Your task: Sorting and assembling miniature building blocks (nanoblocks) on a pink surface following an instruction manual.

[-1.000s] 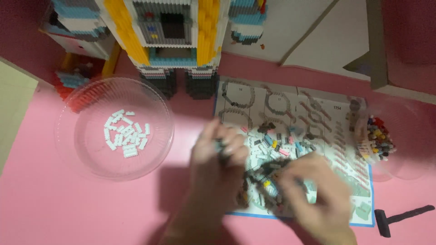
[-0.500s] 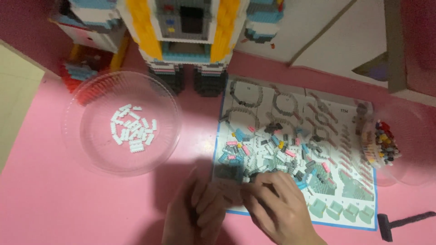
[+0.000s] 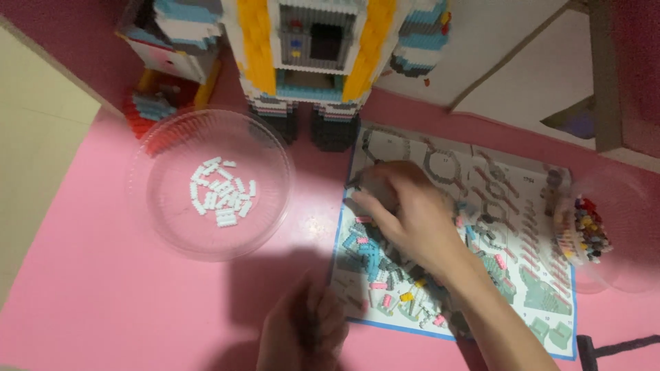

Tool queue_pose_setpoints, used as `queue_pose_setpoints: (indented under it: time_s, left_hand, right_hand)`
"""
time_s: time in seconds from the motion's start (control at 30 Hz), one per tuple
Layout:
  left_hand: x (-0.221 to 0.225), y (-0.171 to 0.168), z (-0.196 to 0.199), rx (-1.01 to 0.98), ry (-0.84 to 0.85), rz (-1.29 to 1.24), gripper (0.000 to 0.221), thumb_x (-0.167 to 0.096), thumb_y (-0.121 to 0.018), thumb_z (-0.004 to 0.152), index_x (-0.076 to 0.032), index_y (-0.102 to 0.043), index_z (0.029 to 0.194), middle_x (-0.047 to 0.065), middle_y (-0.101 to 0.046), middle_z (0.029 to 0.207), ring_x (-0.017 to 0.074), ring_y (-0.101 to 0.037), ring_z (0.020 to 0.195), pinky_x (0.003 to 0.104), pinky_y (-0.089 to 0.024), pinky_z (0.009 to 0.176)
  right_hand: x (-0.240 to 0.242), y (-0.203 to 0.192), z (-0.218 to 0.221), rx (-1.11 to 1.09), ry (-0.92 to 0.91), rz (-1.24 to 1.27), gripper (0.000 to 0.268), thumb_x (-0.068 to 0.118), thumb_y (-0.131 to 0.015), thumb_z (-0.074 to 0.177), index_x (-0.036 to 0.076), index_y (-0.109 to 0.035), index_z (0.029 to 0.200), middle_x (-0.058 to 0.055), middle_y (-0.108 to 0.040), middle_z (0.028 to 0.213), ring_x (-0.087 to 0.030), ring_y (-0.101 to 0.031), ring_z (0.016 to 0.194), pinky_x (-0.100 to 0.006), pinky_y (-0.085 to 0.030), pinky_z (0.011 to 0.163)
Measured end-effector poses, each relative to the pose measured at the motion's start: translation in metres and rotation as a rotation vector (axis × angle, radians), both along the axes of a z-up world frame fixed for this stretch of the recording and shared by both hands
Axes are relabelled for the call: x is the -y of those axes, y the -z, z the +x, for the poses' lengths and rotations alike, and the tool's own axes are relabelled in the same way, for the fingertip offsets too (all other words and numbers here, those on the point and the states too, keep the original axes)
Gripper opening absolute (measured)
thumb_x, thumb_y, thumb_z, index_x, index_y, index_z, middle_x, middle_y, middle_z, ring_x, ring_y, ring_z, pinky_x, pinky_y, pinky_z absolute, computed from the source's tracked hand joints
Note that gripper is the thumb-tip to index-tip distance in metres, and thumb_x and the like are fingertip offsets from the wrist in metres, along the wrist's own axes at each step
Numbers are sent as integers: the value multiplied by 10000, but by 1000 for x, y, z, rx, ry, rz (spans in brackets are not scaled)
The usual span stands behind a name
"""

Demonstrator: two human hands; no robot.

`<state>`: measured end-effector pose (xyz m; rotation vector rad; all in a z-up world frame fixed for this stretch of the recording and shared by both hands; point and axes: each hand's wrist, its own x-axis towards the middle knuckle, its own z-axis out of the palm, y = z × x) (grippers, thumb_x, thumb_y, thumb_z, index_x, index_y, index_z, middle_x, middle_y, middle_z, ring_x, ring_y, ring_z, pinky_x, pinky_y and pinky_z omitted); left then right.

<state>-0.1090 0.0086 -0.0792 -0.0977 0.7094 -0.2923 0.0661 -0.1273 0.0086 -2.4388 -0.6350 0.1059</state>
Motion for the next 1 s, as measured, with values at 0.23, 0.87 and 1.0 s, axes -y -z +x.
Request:
queue_pose_setpoints:
  time_s: [0.23,0.87,1.0]
  left_hand:
    - [3,-37,20,-250,-190,227,131,-43,-629,927,69,-682,886,250,-715,895,326,-678,785,405,-593,734]
    - [-17,-37,32,100,-165,-848,109,-232,-628,980,-219,-547,1052,-177,-359,831,-100,-267,585,84,-137,447]
    - [-8,-59,33,-25,-168,415,217,-181,-584,1060,3,-697,1082,157,-678,1006,225,-641,1015,344,-494,878]
  right_hand:
    - [-19,-10,-2,131,-275,14,194,221,-604,1065,47,-669,1008,-113,-678,946,-286,-629,862,-408,-502,747]
    - [-41,-70,-80,52,-576,144,200,212,-679,1009,54,-710,1127,-62,-716,1261,-258,-670,1128,-374,-564,972]
    - [-60,-73,-54,31,-617,385,116,92,-608,988,63,-598,876,-66,-604,781,-310,-560,646,-429,-463,668]
